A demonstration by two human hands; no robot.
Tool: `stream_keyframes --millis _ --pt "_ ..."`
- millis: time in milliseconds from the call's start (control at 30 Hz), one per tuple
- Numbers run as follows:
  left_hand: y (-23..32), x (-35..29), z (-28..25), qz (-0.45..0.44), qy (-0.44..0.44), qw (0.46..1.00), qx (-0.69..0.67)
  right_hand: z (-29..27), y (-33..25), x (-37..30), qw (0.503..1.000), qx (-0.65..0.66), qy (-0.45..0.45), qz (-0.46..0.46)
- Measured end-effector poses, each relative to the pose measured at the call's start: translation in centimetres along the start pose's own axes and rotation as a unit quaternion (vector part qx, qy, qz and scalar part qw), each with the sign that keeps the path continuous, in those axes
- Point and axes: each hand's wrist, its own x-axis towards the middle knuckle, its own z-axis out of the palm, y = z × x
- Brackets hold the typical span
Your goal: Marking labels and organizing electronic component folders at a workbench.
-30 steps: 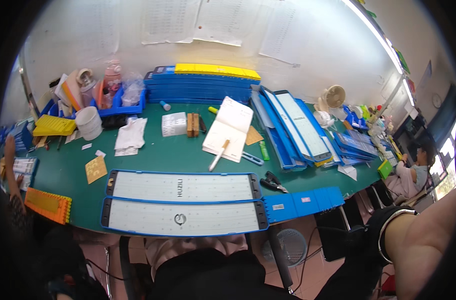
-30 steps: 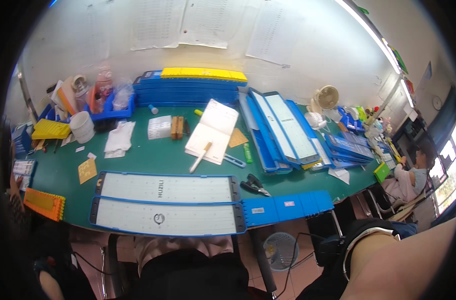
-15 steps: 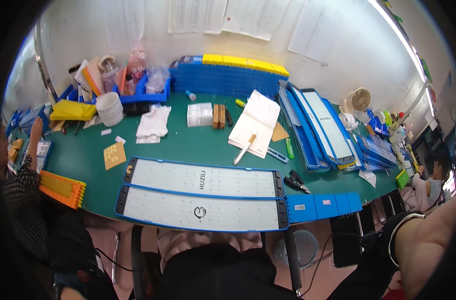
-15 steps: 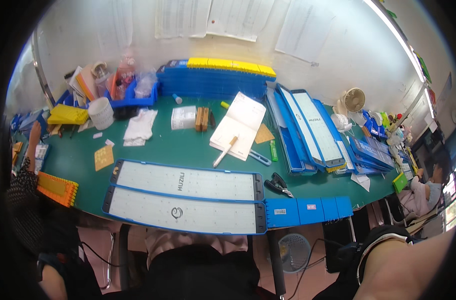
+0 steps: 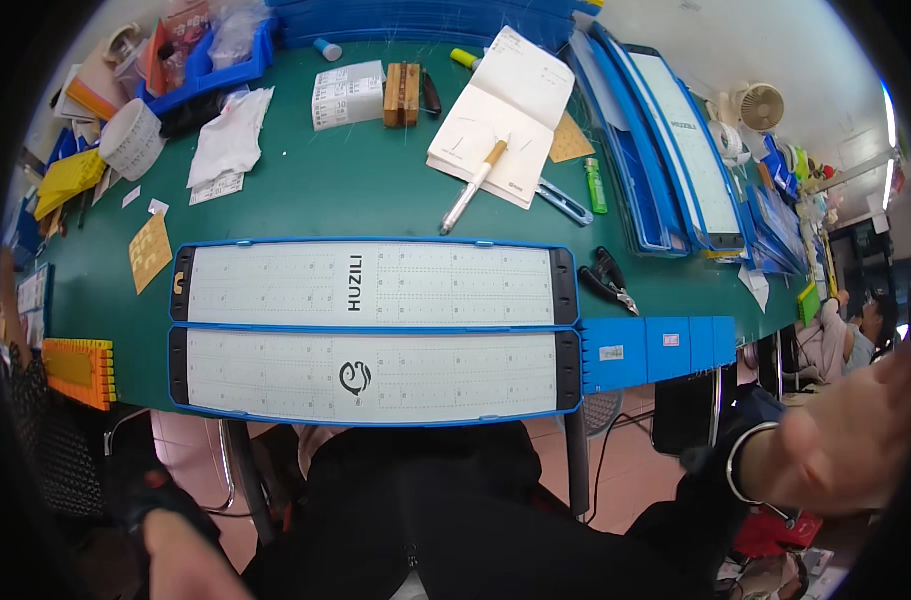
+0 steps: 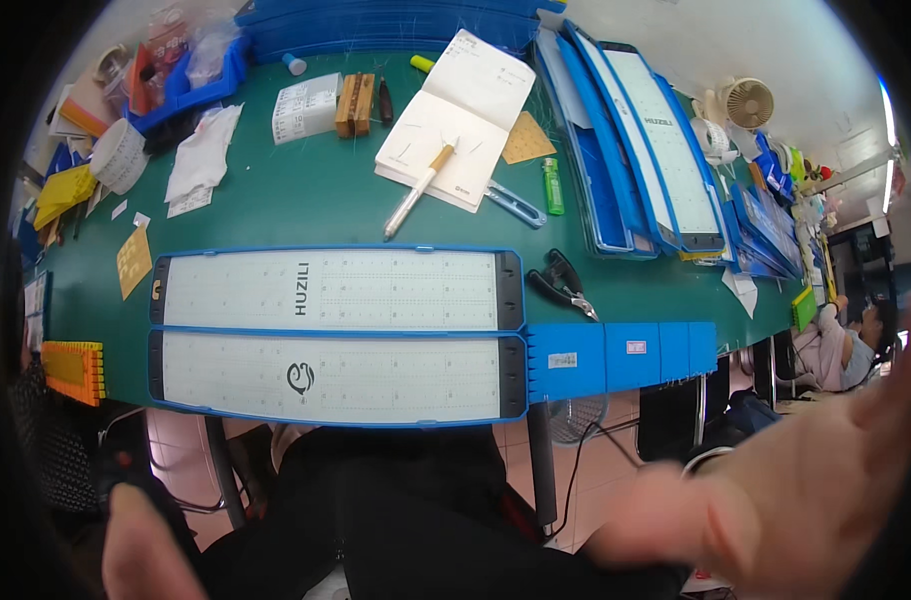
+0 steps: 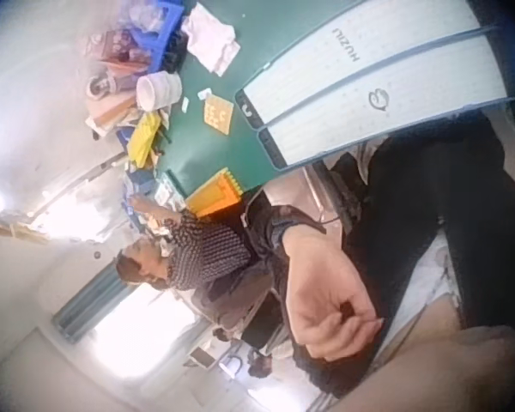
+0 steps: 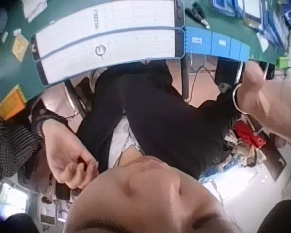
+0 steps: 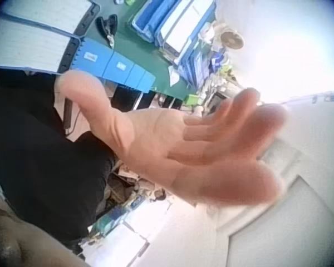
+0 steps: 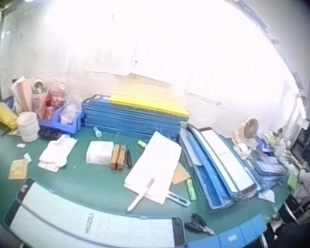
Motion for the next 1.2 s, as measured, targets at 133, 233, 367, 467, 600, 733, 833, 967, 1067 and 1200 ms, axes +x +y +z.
stream_keyframes --millis 133,233,367,467,600,733,833,967,1067,1200 --pt "2.8 -10.2 3.3 -0.205 -0.18 0.94 -0.203 7.4 -2.6 -4.9 0.972 -0.093 0.023 0.214" --pt "5.1 -12.4 5.8 -0.351 -0.348 0.851 -0.179 7.4 -2.5 -10.9 0.909 -0.093 -0.011 0.406" --pt "5.3 -11.1 9.2 -0.412 -0.413 0.781 -0.222 8.0 -2.8 -18.3 0.845 -0.024 0.013 0.535" --pt "5.4 -10.7 10.6 -0.417 -0.394 0.788 -0.223 7.9 -5.5 -18.6 0.862 0.017 -0.047 0.504" --pt "5.9 -10.6 11.4 -0.393 -0.393 0.808 -0.196 10.9 -9.1 -16.0 0.897 0.062 -0.105 0.425" --pt "6.4 -10.6 11.9 -0.379 -0.376 0.828 -0.172 11.2 -9.0 -16.1 0.914 0.034 -0.113 0.388" --pt "6.8 -10.9 11.3 -0.391 -0.36 0.83 -0.17 10.3 -5.9 -19.4 0.886 -0.048 0.001 0.461" --pt "7.1 -10.9 11.5 -0.424 -0.328 0.824 -0.186 7.8 -2.2 -24.6 0.844 -0.151 0.04 0.513" --pt "7.2 -11.1 11.6 -0.419 -0.322 0.828 -0.189 7.1 -2.7 -24.9 0.836 -0.139 0.042 0.529" --pt "7.0 -11.1 11.4 -0.43 -0.317 0.824 -0.19 7.9 -2.3 -24.0 0.854 -0.172 -0.008 0.49"
